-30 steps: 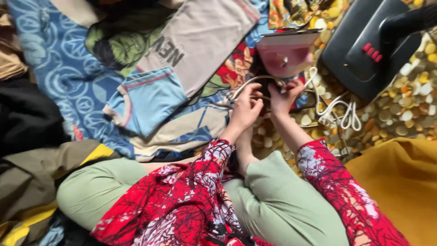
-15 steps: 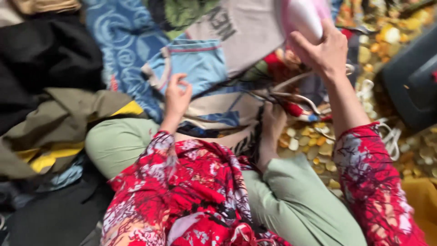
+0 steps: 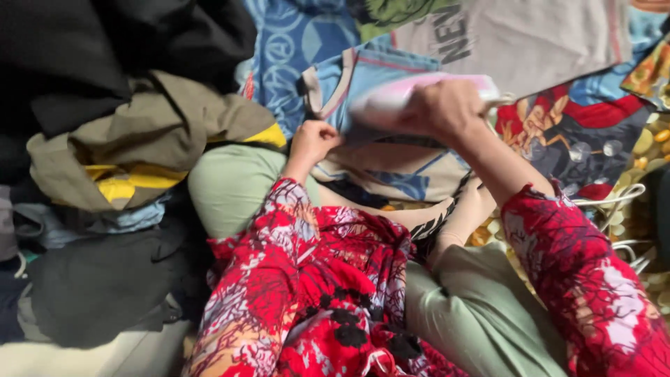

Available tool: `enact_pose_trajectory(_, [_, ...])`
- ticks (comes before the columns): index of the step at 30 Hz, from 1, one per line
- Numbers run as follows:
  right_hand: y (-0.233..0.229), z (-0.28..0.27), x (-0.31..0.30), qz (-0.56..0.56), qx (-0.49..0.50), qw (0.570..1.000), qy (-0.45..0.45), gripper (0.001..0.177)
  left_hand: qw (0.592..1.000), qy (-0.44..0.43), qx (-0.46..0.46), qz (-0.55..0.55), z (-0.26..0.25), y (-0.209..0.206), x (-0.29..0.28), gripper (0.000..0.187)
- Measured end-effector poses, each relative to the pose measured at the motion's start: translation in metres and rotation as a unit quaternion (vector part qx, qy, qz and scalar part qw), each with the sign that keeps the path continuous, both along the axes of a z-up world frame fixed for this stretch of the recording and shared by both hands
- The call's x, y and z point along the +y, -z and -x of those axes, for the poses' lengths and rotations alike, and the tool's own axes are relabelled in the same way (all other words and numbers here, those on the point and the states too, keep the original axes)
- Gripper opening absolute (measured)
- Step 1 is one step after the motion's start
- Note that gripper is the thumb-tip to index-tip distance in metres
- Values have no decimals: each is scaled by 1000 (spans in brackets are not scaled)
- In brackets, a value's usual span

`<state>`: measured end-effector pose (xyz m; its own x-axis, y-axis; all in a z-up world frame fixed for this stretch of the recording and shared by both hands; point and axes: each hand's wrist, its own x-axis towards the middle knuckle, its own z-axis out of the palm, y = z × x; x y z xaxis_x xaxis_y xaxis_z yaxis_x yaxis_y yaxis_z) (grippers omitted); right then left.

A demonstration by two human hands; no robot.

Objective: Ironing and folding various articles of clothing on a bed surface.

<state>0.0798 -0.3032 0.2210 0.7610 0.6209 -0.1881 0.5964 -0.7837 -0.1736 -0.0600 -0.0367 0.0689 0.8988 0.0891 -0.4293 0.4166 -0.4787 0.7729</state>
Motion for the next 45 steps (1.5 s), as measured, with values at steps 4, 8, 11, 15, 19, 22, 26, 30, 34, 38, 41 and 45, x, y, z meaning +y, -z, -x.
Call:
enact_pose_trajectory(4, [-1, -12, 8, 13, -58, 991, 122, 70, 999, 5, 33, 15, -8, -1, -3, 28])
enact_pose_trajectory(8, [-7, -13, 18, 66, 4, 997, 41, 59, 999, 13, 35, 15, -7, 4, -1, 24])
enact_pose_trajectory(11, [-16, -7, 26, 47, 45, 989, -132, 73, 998, 9, 50, 28, -3, 2, -4, 21])
enact_pose_trajectory(15, [1, -13, 18, 5, -56, 997, 55, 69, 999, 4, 28, 41, -7, 6, -4, 22])
enact_pose_trajectory(19, [10, -17, 8, 18, -75, 995, 65, 69, 995, -99, 5, -5, -14, -25, -7, 28])
enact_pose_trajectory(22, [-16, -15, 16, 27, -53, 998, -16, 68, 960, -221, -137, -106, -24, -69, -8, 49])
enact_pose_trajectory(26, [-10, -17, 11, 25, -51, 994, -91, 68, 971, -130, -184, -81, -18, -37, -3, 35])
enact_pose_trajectory(30, [3, -15, 5, 50, -66, 995, 46, 71, 977, -159, -116, -80, -17, -31, -3, 24])
enact_pose_trajectory(34, [5, -18, 8, 65, -68, 995, 25, 72, 978, -184, -84, -49, -18, -20, -2, 25])
enact_pose_trajectory(38, [6, -8, 12, 86, 113, 976, -163, 67, 978, -177, -103, -46, -19, -15, -1, 25])
enact_pose_trajectory(41, [7, -7, 15, -16, 11, 995, -102, 57, 978, -177, -95, -49, -20, -16, -3, 25])
enact_pose_trajectory(45, [4, -20, 18, 32, -87, 988, 122, 70, 976, -186, -100, -43, -16, -11, -4, 25])
